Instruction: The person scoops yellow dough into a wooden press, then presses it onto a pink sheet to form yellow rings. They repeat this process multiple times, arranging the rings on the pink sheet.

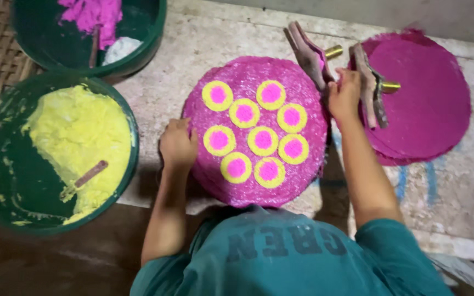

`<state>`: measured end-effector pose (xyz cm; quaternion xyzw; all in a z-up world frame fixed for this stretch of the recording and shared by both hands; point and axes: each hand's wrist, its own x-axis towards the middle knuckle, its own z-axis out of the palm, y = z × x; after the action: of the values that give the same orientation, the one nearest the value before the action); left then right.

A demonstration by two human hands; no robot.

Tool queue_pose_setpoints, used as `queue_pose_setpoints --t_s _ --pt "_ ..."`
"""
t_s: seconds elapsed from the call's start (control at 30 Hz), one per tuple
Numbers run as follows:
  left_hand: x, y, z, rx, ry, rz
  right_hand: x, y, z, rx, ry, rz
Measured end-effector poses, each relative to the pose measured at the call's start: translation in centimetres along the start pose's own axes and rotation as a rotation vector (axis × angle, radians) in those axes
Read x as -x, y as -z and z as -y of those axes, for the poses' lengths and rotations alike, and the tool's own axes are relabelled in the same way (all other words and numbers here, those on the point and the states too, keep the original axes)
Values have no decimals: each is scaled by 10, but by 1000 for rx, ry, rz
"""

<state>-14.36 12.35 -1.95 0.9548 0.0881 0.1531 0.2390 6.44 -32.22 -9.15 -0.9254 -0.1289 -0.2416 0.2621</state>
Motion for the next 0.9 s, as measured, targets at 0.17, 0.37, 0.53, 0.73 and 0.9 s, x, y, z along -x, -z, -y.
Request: queue_pose_setpoints --t_s 0.17,0.37,0.53,0.73,0.9 --pt "-11 -6 -8 -63 -27 0 57 47 50 -228 -55 92" --pt "-14 -16 -12 -28 -60 -23 75 60 106 84 -21 18" --pt "-14 -15 -15 147 -44 0 75 62 131 65 -89 7" --pt "-19 -9 -2 24 -127 -43 85 47 122 -44 -239 -43" --pt "-28 -15 10 109 -109 36 92 43 94 -151 -359 37"
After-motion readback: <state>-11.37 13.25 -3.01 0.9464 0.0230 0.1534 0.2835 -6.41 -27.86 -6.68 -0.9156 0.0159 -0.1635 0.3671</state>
